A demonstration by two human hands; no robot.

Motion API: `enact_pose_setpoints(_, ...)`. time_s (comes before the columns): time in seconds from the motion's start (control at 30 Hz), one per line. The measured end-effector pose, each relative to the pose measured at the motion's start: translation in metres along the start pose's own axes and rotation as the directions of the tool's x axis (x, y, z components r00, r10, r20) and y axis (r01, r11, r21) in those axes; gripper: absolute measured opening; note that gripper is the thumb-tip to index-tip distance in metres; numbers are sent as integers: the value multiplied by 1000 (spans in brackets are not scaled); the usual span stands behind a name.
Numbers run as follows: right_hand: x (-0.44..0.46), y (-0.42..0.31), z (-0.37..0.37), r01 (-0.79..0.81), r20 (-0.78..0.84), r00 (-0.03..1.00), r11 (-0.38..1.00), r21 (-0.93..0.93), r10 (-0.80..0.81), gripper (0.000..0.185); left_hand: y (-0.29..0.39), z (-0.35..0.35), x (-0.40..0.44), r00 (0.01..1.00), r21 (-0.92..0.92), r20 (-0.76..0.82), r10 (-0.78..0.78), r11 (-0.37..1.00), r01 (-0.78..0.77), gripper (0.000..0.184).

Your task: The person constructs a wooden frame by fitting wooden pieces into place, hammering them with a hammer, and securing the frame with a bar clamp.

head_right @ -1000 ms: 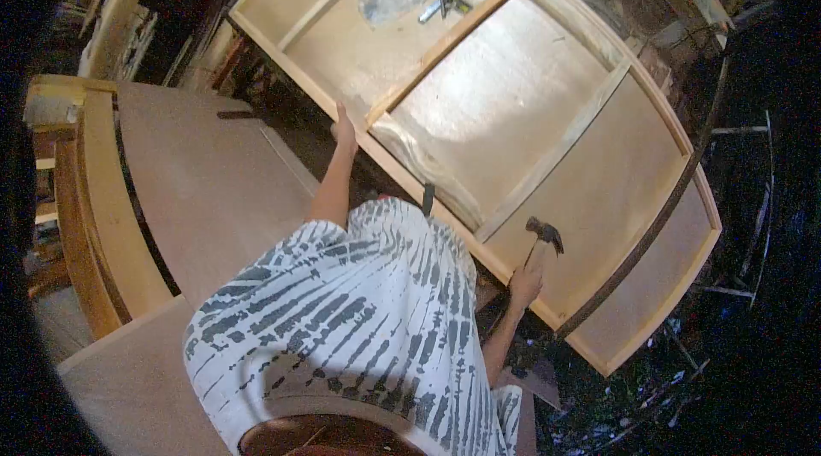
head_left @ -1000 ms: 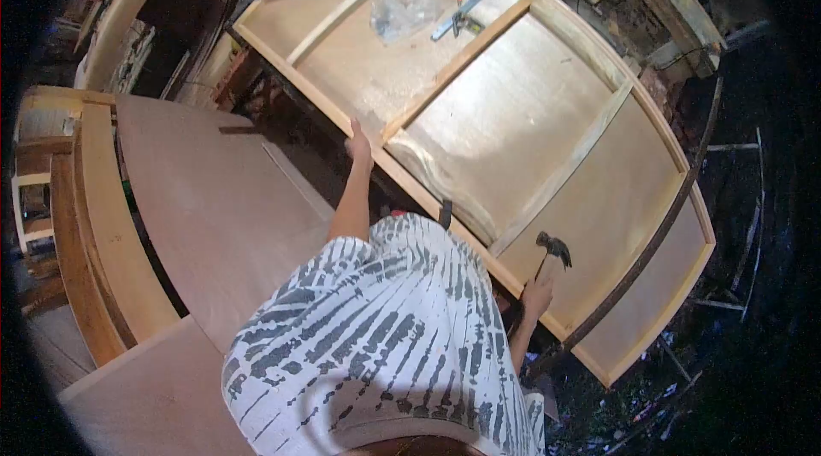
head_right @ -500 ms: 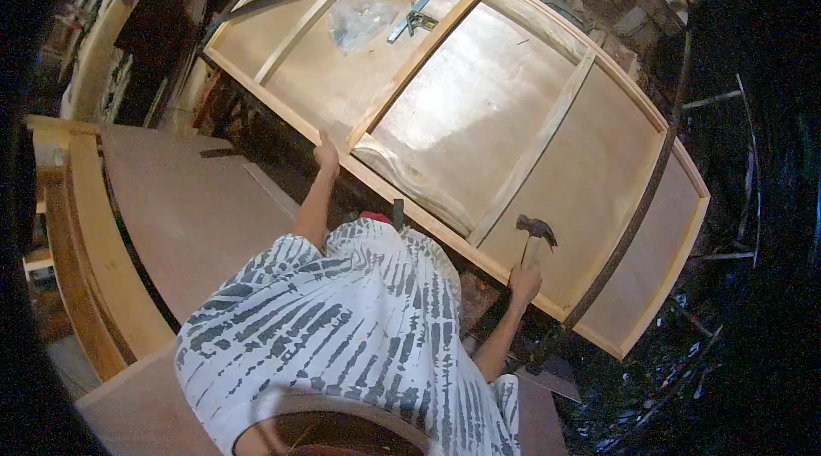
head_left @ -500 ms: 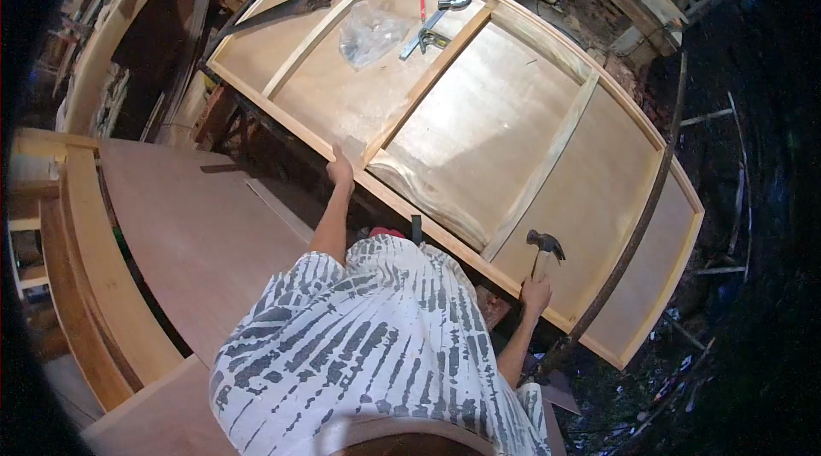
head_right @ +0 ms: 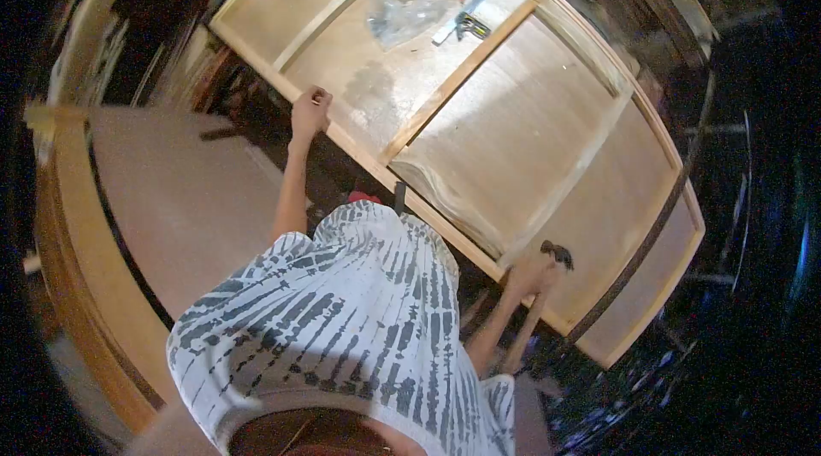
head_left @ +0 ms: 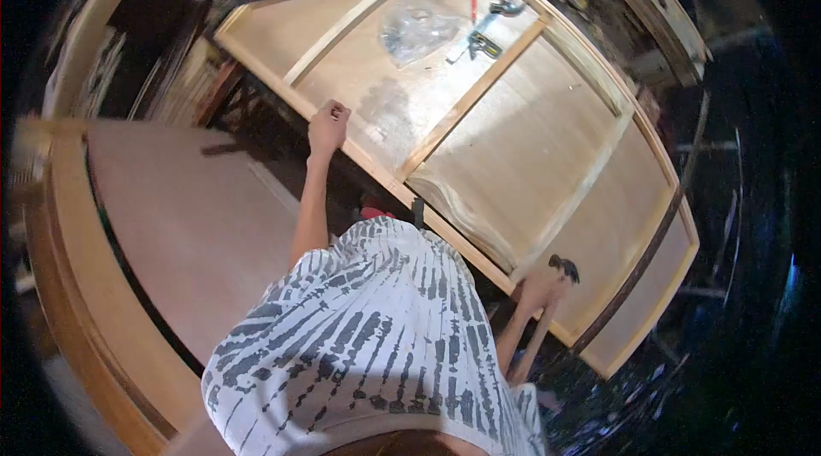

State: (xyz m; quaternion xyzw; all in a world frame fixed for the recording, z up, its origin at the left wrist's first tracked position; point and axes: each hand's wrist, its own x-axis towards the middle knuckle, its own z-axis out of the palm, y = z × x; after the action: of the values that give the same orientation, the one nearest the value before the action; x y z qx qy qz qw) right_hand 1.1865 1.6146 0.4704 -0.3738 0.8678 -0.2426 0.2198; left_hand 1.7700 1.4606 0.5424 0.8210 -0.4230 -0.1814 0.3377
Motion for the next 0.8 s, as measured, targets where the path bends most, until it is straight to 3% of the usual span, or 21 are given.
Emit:
enact_pose_setpoints(0.03, 6, -2, 2, 57, 31, 998, 993, 105, -61, 53, 18, 5, -5, 995, -19, -92, 30, 999, -32, 19)
enact_pose_setpoints(0.07, 11, -15, 40, 189, -102, 970, 950, -248, -219, 51, 12, 22, 5, 973, -26, -137, 188, 981, -193, 20)
enact_pose_setpoints(0.1, 12, -60, 67, 182, -113, 974, 974, -137, -198, 46, 11, 20, 44, 985, -26, -67, 158, 987, -160, 28)
enact_pose_setpoints(0.2, 10, -213, 190, 246, -144, 963, 961, 124, -228, 38, -1, 0, 198, 946, -10, 22, 324, 946, -324, 38)
enact_pose_setpoints(0.27, 12, -271, 204, 179, -78, 983, 948, 265, -164, 36, 29, 20, 235, 792, 38, -63, 608, 794, -606, 43)
enact_pose_setpoints(0.33, 40, -282, 243, 284, -75, 959, 944, 168, -274, 34, 53, 33, 279, 750, 36, -4, 662, 749, -661, 50)
enact_pose_setpoints(0.4, 89, -326, 247, 174, 0, 984, 959, 224, -179, 33, 88, 53, 326, 682, 73, -36, 731, 682, -727, 53)
enact_pose_setpoints(0.43, 113, -330, 251, 179, -53, 984, 967, 181, -172, 32, 96, 65, 337, 678, 67, -26, 734, 678, -732, 53)
enact_pose_setpoints(0.5, 144, -363, 255, 143, -106, 986, 978, 151, -128, 32, 92, 85, 349, 666, 390, -91, 740, 642, -660, 46)
enact_pose_setpoints(0.53, 153, -403, 241, 95, -125, 989, 981, 167, -75, 32, 84, 98, 365, 675, 396, -85, 733, 646, -652, 46)
enact_pose_setpoints(0.57, 179, -424, 238, 81, -135, 989, 983, 168, -58, 36, 74, 114, 384, 721, 400, 268, 639, 608, -686, 41)
enact_pose_setpoints(0.63, 249, -437, 252, 131, -215, 971, 986, 99, -108, 45, 68, 115, 395, 700, 417, 563, 439, 581, -699, 35)
enact_pose_setpoints(0.73, 314, -457, 265, 128, -174, 974, 986, -110, -146, 42, 80, 72, 361, 709, 241, 342, 616, 672, -700, 19)
enact_pose_setpoints(0.77, 328, -457, 270, 131, -151, 976, 975, -181, -159, 41, 77, 65, 367, 757, 208, 331, 564, 739, -641, 18)
enact_pose_setpoints(0.8, 334, -458, 266, 135, -134, 976, 961, -241, -171, 40, 58, 70, 365, 723, 191, 378, 578, 715, -672, 20)
